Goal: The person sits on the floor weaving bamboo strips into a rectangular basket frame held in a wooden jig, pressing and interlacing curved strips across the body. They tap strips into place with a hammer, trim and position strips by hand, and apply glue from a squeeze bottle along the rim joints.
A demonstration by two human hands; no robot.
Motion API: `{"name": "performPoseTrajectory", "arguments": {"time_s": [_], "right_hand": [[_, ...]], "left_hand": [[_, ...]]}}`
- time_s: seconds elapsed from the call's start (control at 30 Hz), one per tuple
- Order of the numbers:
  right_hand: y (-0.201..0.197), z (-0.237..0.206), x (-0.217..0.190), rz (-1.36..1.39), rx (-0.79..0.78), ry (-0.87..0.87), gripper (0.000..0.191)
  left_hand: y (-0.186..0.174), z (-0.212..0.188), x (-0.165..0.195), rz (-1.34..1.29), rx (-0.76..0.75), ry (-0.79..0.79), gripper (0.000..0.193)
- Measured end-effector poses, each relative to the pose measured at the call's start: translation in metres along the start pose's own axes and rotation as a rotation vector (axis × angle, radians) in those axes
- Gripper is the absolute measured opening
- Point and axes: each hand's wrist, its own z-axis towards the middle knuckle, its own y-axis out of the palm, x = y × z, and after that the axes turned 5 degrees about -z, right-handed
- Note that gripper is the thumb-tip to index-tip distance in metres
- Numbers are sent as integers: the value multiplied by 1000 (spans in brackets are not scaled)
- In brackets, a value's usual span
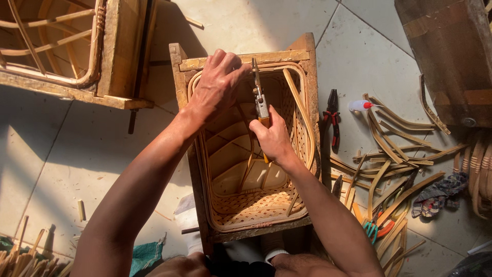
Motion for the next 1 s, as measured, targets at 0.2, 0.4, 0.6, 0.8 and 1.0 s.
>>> {"name": "performPoseTrajectory", "arguments": {"time_s": [0.2,0.4,0.6,0.8,1.0], "right_hand": [[12,-1,-10,239,28,134,18],[-74,-92,-13,271,65,-67,26],[-238,-144,76,-545,542,274,44],[-285,-147,210,-989,547,557,73],[-294,-115,204,-1212,398,538,91]], "left_hand": [[-6,1,6,-38,27,-6,41],[1,3,2,168,-48,19,57],[-2,1,2,491,-204,110,85],[1,9,11,253,-95,78,60],[6,19,13,308,-97,53,56]]}}
